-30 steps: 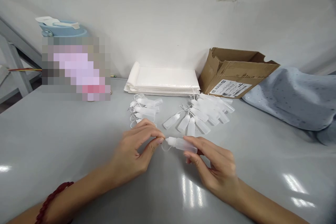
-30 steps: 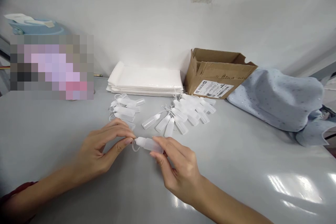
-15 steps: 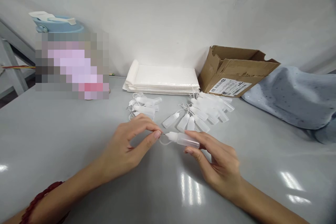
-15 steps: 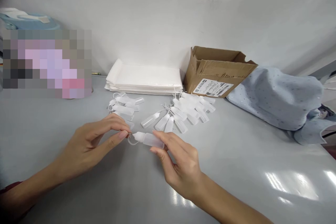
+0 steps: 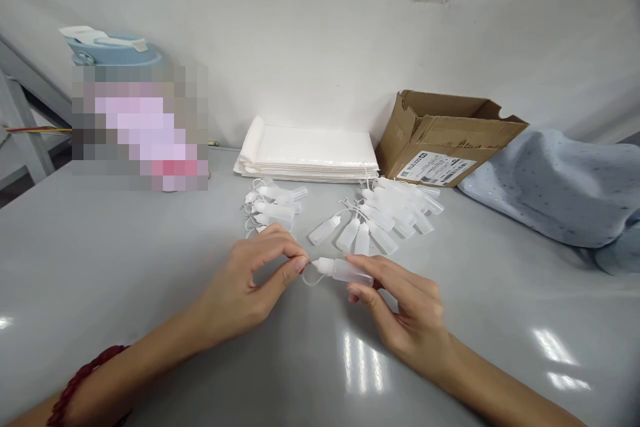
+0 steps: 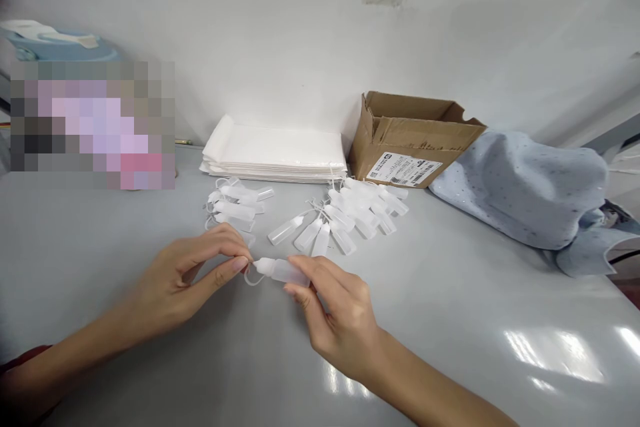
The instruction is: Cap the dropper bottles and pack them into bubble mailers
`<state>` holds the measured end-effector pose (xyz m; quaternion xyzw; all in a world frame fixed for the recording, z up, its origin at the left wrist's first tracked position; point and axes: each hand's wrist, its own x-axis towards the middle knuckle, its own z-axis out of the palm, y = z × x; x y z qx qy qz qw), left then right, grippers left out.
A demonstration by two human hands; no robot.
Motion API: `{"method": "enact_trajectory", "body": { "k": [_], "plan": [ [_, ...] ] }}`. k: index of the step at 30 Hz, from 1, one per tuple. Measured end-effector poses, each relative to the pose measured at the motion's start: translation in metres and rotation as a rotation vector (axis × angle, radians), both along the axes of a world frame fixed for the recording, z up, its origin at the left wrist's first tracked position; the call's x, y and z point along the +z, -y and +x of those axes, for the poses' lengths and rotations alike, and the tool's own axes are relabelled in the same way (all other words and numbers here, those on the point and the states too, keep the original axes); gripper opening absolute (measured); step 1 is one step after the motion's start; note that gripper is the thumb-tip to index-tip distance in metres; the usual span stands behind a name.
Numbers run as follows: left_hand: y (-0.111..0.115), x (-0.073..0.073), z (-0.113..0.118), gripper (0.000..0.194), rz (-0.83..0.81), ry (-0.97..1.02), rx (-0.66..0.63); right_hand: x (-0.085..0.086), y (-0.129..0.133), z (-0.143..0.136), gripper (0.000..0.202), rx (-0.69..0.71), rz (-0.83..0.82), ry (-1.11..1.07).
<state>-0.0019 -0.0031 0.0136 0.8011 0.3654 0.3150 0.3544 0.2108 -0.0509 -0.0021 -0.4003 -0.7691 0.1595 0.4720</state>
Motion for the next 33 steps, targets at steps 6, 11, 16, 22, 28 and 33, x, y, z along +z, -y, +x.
{"method": "enact_trajectory", "body": {
  "k": [6,11,16,22,28,33],
  "plan": [
    [-0.001,-0.003,0.000,0.020,0.030,-0.004,-0.041,-0.002,-0.001,0.002,0.032,0.015,-0.004,0.013],
    [-0.001,-0.005,0.001,0.018,0.099,0.000,-0.061,-0.002,-0.002,0.003,0.031,0.031,-0.018,0.033],
    [-0.004,-0.002,-0.002,0.011,0.163,-0.021,-0.081,0.003,-0.005,0.006,0.029,-0.001,0.002,0.076],
    [-0.007,0.004,-0.007,0.014,0.218,-0.080,-0.033,0.004,-0.008,0.010,0.029,-0.037,0.043,0.094],
    [-0.009,0.001,-0.005,0.013,0.363,-0.110,-0.071,0.003,-0.007,0.010,0.029,0.000,0.015,0.103],
    [-0.006,-0.002,-0.003,0.021,0.528,-0.098,-0.064,0.005,-0.007,0.012,0.028,0.043,-0.026,0.112]
  ]
}}
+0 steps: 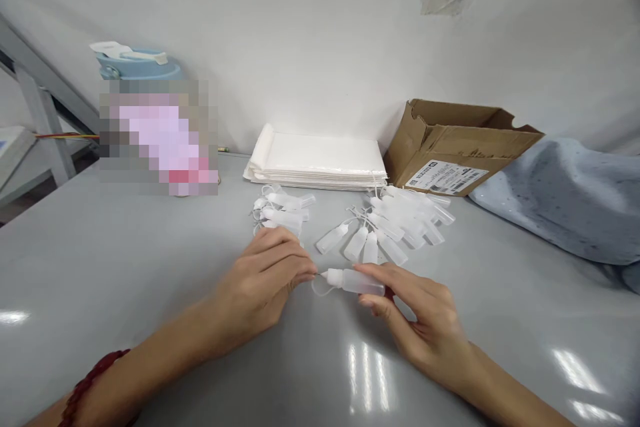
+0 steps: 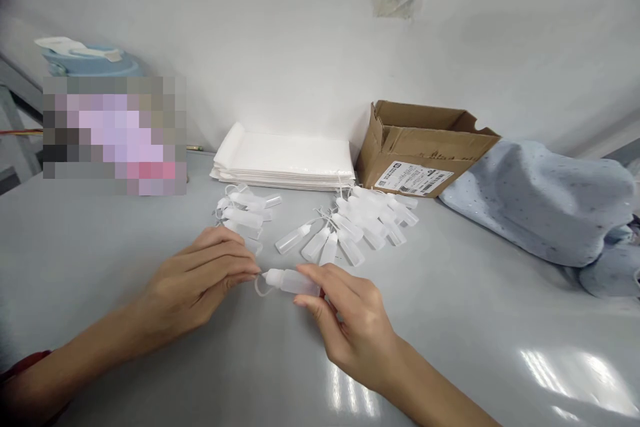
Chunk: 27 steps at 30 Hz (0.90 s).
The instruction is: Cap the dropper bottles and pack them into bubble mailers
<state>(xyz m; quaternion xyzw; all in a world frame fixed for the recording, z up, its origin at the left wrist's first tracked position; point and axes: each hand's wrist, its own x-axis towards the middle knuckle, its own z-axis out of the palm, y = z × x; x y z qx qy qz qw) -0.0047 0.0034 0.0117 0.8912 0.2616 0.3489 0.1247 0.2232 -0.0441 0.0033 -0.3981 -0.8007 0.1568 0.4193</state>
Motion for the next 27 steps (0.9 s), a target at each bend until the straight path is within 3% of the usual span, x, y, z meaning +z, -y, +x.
{"method": "enact_trajectory", "body": {
  "k": [5,15,17,20,23,27],
  "plan": [
    [-0.002,-0.001,-0.002,0.015,-0.007,0.019,0.005,0.001,-0.001,0.001,0.029,-0.011,-0.001,-0.015],
    [-0.003,0.003,-0.004,0.013,-0.308,0.052,-0.016,-0.004,0.000,-0.004,0.029,-0.098,-0.022,-0.021],
    [-0.010,0.007,-0.011,0.013,-0.358,0.063,0.066,-0.005,-0.001,-0.007,0.034,-0.151,-0.088,-0.073],
    [-0.025,0.014,-0.028,0.014,-0.388,0.104,0.298,-0.007,-0.003,-0.007,0.035,-0.207,-0.105,-0.044],
    [-0.039,0.016,-0.042,0.019,-0.363,0.071,0.442,-0.009,-0.007,-0.004,0.032,-0.157,0.066,0.197],
    [-0.048,0.009,-0.046,0.022,-0.353,0.033,0.472,-0.007,-0.022,0.004,0.029,-0.030,0.269,0.403]
  ]
}}
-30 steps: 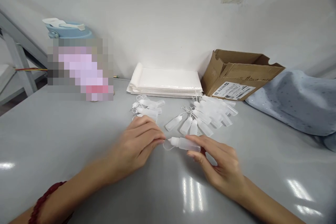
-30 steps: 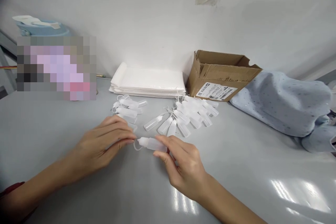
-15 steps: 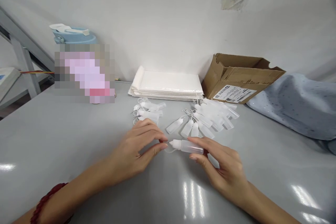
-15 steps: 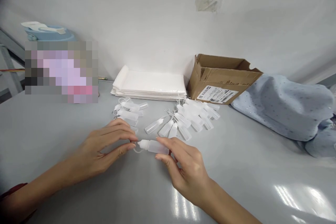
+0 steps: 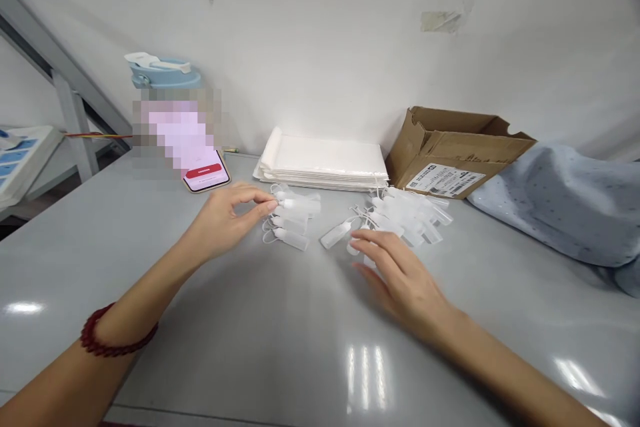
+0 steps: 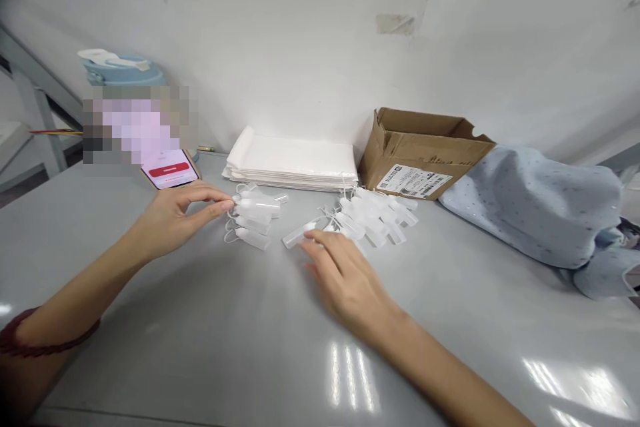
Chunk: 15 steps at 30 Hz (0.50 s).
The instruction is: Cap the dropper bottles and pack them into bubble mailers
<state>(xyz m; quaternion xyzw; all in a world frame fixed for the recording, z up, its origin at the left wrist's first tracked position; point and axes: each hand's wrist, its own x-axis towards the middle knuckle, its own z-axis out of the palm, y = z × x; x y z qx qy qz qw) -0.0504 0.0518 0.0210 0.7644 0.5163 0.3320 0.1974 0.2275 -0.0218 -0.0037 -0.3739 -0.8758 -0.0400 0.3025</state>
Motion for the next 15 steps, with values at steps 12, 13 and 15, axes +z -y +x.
{"method": "enact_trajectory", "body": {
  "k": [12,13,15],
  "plan": [
    [0.008,-0.005,0.009,0.014,0.658,0.049,0.195,0.018,-0.035,-0.041,0.024,0.105,0.019,0.506],
    [0.008,-0.006,0.009,0.014,0.671,0.039,0.183,0.018,-0.035,-0.045,0.024,0.109,0.022,0.518],
    [0.009,-0.006,0.011,0.014,0.678,0.017,0.164,0.017,-0.035,-0.050,0.024,0.121,0.034,0.516]
  ]
}}
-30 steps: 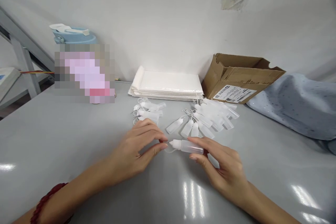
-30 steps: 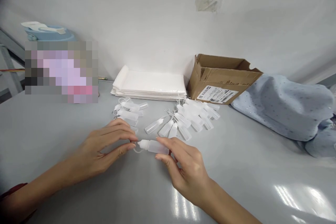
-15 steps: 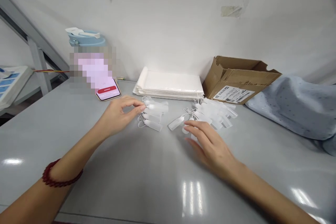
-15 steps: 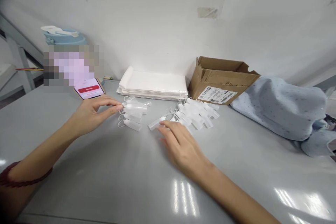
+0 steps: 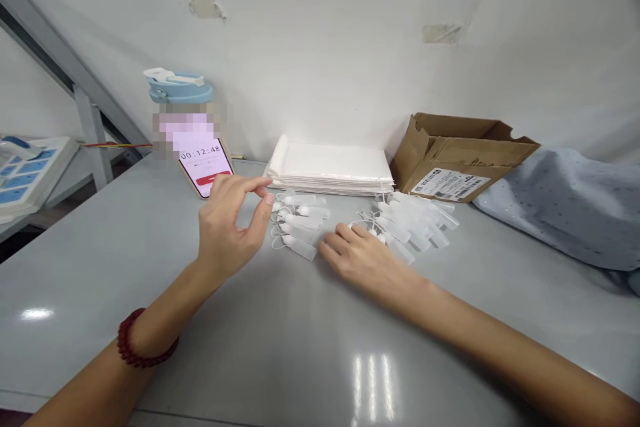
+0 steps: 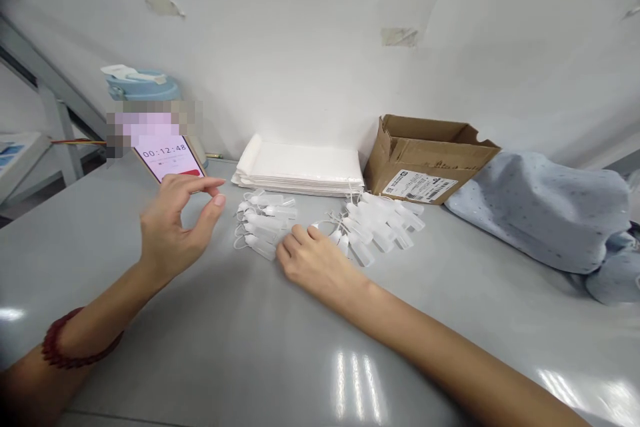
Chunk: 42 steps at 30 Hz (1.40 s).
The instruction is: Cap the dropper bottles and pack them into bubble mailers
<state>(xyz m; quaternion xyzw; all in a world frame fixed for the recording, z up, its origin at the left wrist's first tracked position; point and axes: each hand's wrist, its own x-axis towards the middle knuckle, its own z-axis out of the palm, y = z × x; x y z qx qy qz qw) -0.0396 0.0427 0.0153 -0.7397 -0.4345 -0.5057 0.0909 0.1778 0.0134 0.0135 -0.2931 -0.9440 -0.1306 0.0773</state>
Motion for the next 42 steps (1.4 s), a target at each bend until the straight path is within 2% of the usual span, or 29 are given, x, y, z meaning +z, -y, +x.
{"method": "enact_trajectory", "body": {
  "k": [5,10,13,15,18,20,22,24,26,29,31,34,36,39,42],
  "plan": [
    [0.006,0.002,0.007,0.015,-0.022,-0.038,-0.052,0.003,0.011,0.015,0.028,0.035,0.010,-0.163],
    [0.016,-0.001,0.016,0.019,-0.189,-0.101,-0.261,-0.008,0.032,0.047,0.030,-0.103,0.011,-0.619],
    [0.021,-0.006,0.021,0.019,-0.299,-0.166,-0.366,-0.014,0.039,0.054,0.031,-0.196,-0.009,-0.818],
    [0.023,-0.009,0.023,0.022,-0.337,-0.205,-0.415,-0.013,0.042,0.054,0.026,-0.256,-0.129,-0.967],
    [0.025,-0.013,0.027,0.026,-0.354,-0.238,-0.461,-0.007,0.047,0.052,0.017,-0.384,-0.437,-1.257],
    [0.026,-0.015,0.029,0.027,-0.351,-0.243,-0.480,-0.001,0.050,0.051,0.013,-0.475,-0.651,-1.376],
    [0.028,-0.015,0.031,0.027,-0.360,-0.251,-0.497,0.003,0.053,0.051,0.013,-0.505,-0.825,-1.445],
    [0.031,-0.015,0.035,0.028,-0.377,-0.252,-0.523,0.007,0.054,0.051,0.011,-0.481,-0.920,-1.507],
    [0.035,-0.014,0.039,0.026,-0.416,-0.231,-0.567,0.008,0.056,0.050,0.010,-0.459,-0.947,-1.534],
    [0.042,-0.011,0.044,0.013,-0.525,-0.162,-0.649,0.005,0.059,0.047,0.011,-0.443,-0.924,-1.469],
    [0.045,-0.010,0.047,0.008,-0.596,-0.108,-0.676,0.003,0.060,0.046,0.012,-0.399,-0.823,-1.389],
    [0.047,-0.009,0.048,0.019,-0.677,-0.041,-0.647,0.003,0.058,0.051,0.015,-0.330,-0.606,-1.202],
    [0.046,-0.010,0.048,0.022,-0.716,-0.007,-0.604,0.007,0.055,0.059,0.015,-0.327,-0.555,-1.041],
    [0.046,-0.012,0.049,0.027,-0.739,0.000,-0.559,0.017,0.047,0.074,0.012,-0.365,-0.633,-0.882],
    [0.047,-0.014,0.053,0.028,-0.762,-0.077,-0.556,0.020,0.040,0.082,0.013,-0.454,-0.763,-1.010]
  ]
}}
